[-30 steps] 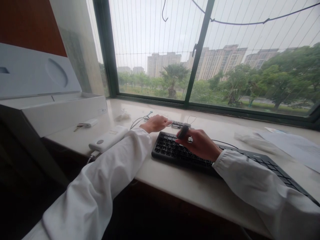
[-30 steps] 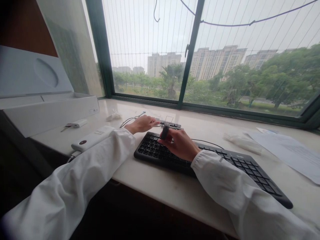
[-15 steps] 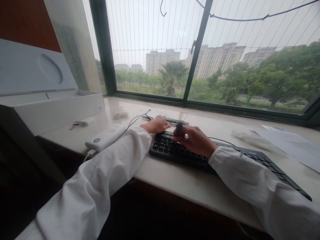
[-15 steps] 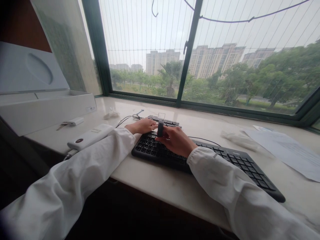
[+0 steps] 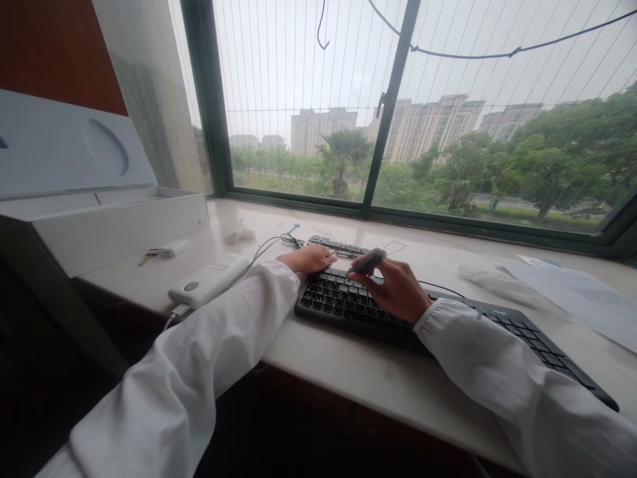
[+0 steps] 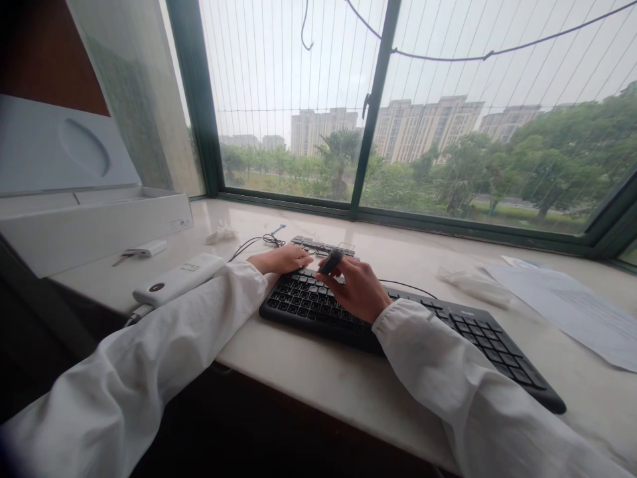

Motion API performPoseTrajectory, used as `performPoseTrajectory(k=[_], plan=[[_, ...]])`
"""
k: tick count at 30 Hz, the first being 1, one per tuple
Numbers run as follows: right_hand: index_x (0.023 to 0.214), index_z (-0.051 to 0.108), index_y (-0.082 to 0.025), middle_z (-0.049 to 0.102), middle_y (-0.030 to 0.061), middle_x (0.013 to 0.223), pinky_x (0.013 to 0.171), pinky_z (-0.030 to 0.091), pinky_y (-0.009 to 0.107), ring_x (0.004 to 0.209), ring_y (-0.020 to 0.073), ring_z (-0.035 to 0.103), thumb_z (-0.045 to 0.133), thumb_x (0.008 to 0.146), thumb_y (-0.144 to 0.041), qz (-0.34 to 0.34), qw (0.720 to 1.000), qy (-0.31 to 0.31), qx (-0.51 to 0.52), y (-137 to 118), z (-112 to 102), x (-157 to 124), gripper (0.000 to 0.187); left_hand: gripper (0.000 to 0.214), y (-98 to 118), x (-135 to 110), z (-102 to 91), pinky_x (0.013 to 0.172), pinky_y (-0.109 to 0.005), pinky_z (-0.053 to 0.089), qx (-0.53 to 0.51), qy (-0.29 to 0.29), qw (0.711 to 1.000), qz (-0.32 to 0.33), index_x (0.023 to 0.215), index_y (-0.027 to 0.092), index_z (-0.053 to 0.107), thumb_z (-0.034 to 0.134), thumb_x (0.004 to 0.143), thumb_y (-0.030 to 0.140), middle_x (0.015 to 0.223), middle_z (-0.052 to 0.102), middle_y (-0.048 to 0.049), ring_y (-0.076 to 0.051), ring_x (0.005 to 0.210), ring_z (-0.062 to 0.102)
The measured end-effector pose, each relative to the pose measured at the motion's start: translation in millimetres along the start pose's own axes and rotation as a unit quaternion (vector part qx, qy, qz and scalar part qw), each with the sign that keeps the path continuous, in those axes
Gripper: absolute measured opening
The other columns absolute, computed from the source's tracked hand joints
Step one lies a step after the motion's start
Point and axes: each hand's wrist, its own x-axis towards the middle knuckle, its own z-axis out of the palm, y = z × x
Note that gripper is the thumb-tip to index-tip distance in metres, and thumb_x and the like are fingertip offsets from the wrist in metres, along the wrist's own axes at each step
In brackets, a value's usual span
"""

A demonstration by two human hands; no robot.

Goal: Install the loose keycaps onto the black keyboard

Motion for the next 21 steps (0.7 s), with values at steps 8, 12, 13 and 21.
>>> performPoseTrajectory(k=[8,12,13,21], plan=[[0.090,0.060,-0.017,0.061,0.0030,0.073,0.062,0.044,0.026,0.064,0.0148,0.057,0.056,0.086,-0.042,-0.003,0.997,-0.070,0.027,-4.0,5.0,1.4,0.026,0.044,-2.4,1.3,1.9,0.061,-0.027,0.034,0.000,0.006,1.000,-0.008,0.071,0.016,0.064,0.036,0.090,0.043,0.067,0.062,-0.0048,-0.015,0.061,0.050],[0.091,0.058,-0.017,0.060,0.0031,0.073,0.061,0.043,0.026,0.064,0.0143,0.055,0.056,0.087,-0.040,-0.021,0.997,-0.078,0.012,-5.6,5.4,4.2,0.024,0.043,-2.9,2.6,2.2,0.061,-0.026,0.035,0.003,0.004,1.000,-0.009,0.073,0.015,0.065,0.037,0.090,0.042,0.071,0.063,-0.0054,-0.015,0.062,0.051],[0.091,0.058,-0.017,0.060,0.0033,0.074,0.061,0.042,0.026,0.065,0.0146,0.055,0.055,0.087,-0.040,-0.029,0.996,-0.079,0.007,-6.0,5.4,4.7,0.024,0.042,-2.8,2.8,2.2,0.061,-0.026,0.035,0.006,0.002,1.000,-0.010,0.074,0.015,0.065,0.037,0.090,0.041,0.073,0.064,-0.0058,-0.015,0.063,0.051],[0.098,0.053,-0.018,0.061,0.0080,0.085,0.068,0.047,0.031,0.076,0.0192,0.057,0.049,0.091,-0.036,-0.097,0.992,-0.077,-0.024,-6.8,11.7,-1.0,0.020,0.041,-0.9,0.2,0.4,0.066,-0.025,0.039,0.008,-0.003,1.000,0.000,0.080,0.014,0.068,0.037,0.092,0.038,0.079,0.068,-0.0066,-0.016,0.070,0.056]])
